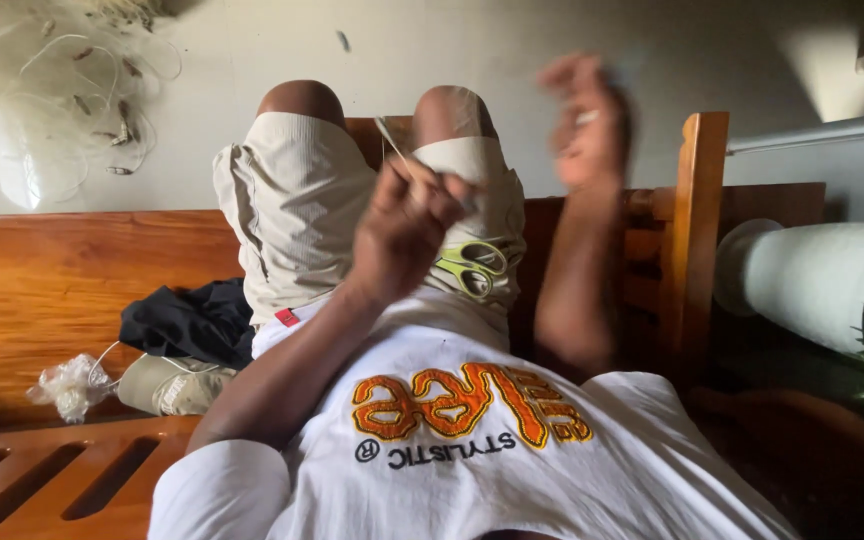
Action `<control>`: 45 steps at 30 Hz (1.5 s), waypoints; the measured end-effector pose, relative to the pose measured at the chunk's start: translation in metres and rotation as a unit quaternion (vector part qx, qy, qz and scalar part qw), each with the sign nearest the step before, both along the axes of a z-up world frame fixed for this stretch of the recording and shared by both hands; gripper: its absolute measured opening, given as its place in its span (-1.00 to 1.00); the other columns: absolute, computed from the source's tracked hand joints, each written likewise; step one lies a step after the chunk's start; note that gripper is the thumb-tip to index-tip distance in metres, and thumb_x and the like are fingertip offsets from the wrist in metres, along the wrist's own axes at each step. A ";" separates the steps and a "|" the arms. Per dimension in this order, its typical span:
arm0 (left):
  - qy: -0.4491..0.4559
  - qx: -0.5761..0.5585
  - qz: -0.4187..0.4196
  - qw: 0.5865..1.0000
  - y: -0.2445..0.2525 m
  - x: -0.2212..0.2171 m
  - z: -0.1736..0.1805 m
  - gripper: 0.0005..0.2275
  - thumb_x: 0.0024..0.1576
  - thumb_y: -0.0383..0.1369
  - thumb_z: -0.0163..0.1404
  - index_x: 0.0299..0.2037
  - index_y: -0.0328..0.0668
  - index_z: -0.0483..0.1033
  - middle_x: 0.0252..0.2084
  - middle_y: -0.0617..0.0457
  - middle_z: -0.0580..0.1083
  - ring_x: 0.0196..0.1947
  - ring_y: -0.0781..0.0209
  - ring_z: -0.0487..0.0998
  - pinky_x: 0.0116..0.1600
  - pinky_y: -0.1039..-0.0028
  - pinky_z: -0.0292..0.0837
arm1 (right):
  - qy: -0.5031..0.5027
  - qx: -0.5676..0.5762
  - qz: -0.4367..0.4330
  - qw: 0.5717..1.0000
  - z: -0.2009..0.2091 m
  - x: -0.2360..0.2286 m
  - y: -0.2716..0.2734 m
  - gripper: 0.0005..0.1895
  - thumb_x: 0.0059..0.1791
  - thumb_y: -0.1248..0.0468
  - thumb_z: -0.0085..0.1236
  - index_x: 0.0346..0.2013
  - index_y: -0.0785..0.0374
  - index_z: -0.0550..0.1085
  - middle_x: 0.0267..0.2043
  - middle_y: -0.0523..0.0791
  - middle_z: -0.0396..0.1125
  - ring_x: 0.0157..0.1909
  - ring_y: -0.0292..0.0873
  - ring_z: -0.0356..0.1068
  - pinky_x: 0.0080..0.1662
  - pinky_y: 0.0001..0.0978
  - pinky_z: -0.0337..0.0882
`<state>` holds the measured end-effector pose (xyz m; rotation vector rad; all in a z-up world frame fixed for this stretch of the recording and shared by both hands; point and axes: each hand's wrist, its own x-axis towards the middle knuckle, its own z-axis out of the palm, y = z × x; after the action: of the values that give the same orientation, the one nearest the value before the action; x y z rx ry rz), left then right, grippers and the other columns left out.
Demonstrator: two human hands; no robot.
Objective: Repairing a fishing net by weaving and knotting using a shuttle and scissors
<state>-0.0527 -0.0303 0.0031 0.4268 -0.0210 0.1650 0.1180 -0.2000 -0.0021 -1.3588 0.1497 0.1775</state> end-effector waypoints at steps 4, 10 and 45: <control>-0.030 -0.027 -0.111 0.993 -0.021 -0.026 0.032 -0.89 0.30 -0.39 -0.02 -0.12 -0.25 0.35 0.00 -0.22 0.48 0.10 -0.09 0.49 0.19 0.17 0.46 | 0.048 0.149 0.357 0.921 0.011 -0.036 0.041 -0.25 -0.07 -0.37 -0.28 -0.29 0.23 0.54 -0.23 -0.07 0.50 -0.63 -0.36 0.11 -0.63 -0.54 -0.04; -0.060 -0.140 -0.172 0.973 -0.018 -0.020 0.036 -0.90 0.32 -0.41 -0.04 -0.12 -0.26 0.35 -0.01 -0.21 0.47 0.05 -0.04 0.51 0.23 0.11 0.44 | 0.103 0.480 0.463 0.738 0.023 -0.057 0.045 -0.14 0.03 -0.18 -0.07 0.21 0.62 0.22 0.08 0.31 0.31 -0.34 0.11 0.45 -0.28 -0.09 0.48; -0.038 0.064 0.237 0.969 0.153 -0.036 -0.009 -0.76 0.21 -0.61 -0.02 -0.21 -0.02 0.18 -0.15 0.13 0.30 -0.08 0.25 0.49 0.08 0.56 0.33 | -0.272 -0.465 0.502 0.676 -0.021 -0.109 -0.034 -0.62 -0.11 0.20 0.31 -0.06 0.28 0.51 -0.17 -0.04 0.43 -0.15 0.01 0.40 -0.04 -0.20 0.36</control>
<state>-0.0888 0.1223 -0.0054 0.5491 -0.0052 0.6540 0.0094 -0.2341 -0.0234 -2.3382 -1.2242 0.6686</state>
